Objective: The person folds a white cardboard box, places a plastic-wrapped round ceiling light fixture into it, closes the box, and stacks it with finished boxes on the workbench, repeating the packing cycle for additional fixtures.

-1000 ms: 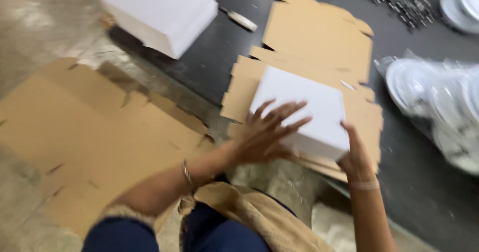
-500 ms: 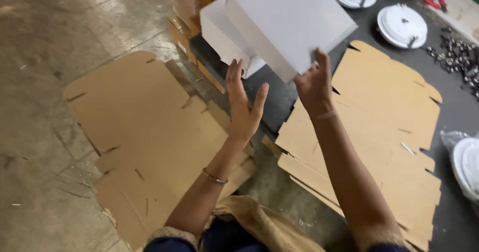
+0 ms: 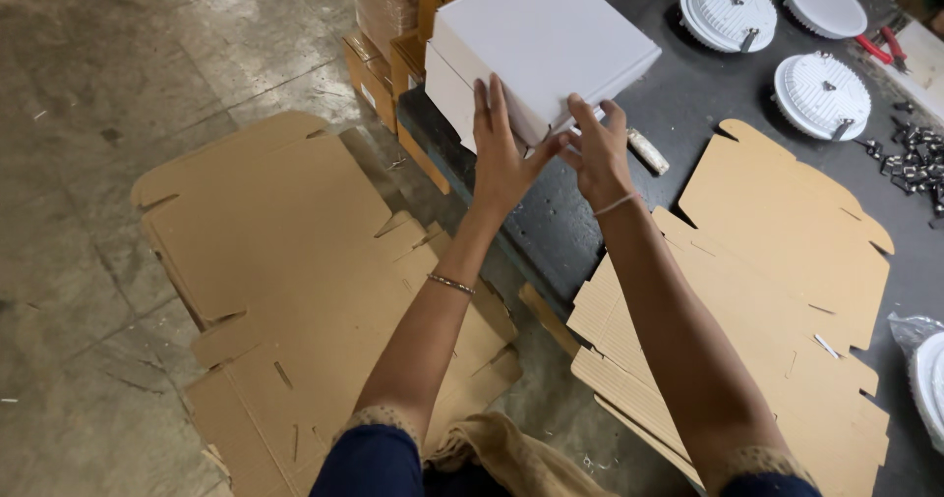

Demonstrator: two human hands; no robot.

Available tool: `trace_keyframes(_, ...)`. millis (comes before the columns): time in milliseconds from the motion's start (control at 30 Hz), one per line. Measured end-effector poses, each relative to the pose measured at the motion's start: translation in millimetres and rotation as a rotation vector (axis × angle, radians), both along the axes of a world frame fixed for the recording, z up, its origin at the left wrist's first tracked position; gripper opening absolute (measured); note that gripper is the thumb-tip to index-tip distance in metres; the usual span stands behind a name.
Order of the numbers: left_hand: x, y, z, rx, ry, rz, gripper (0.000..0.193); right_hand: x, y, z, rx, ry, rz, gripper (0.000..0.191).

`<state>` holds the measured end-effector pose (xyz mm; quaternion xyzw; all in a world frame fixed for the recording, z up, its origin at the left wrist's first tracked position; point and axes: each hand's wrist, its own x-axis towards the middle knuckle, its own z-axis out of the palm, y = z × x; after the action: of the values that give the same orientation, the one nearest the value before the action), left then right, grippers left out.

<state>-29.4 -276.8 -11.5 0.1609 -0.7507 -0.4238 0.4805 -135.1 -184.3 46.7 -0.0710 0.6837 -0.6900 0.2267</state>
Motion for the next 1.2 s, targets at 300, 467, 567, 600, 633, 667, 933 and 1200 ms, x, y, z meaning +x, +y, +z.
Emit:
trace_keyframes(300, -10, -10, -6, -0.129, -0.008, 0.052, 0.112, -9, -2, -6, -0.013, -0.034, 0.125, 0.085)
trace_keyframes(467, 12, -4, -19, -0.021, -0.138, -0.038, 0.114, -23, 74, -40, 0.287, 0.414, 0.005, 0.054)
trace_keyframes(567, 48, 42, -37, -0.073, -0.117, -0.050, 0.081, -37, 179, -69, 0.588, 0.802, -0.244, 0.043)
trace_keyframes(600, 60, 63, -45, -0.015, -0.134, -0.116, 0.069, -44, 221, -74, 0.664, 0.837, -0.335, 0.042)
trace_keyframes(633, 68, 89, -54, 0.051, -0.242, -0.165, 0.061, -48, 264, -80, 0.740, 0.870, -0.413, 0.041)
trace_keyframes(667, 72, 111, -63, 0.028, -0.277, -0.236, 0.059, -51, 306, -83, 0.863, 0.949, -0.484, 0.043)
trace_keyframes(933, 19, 188, -93, -0.125, -0.502, -0.329, 0.068, 12, 471, -101, 1.023, 0.894, -0.195, 0.063)
trace_keyframes(1200, 2, 204, -98, -0.184, -0.479, -0.358, 0.068, 189, 489, -95, 0.706, 0.806, 0.345, 0.045)
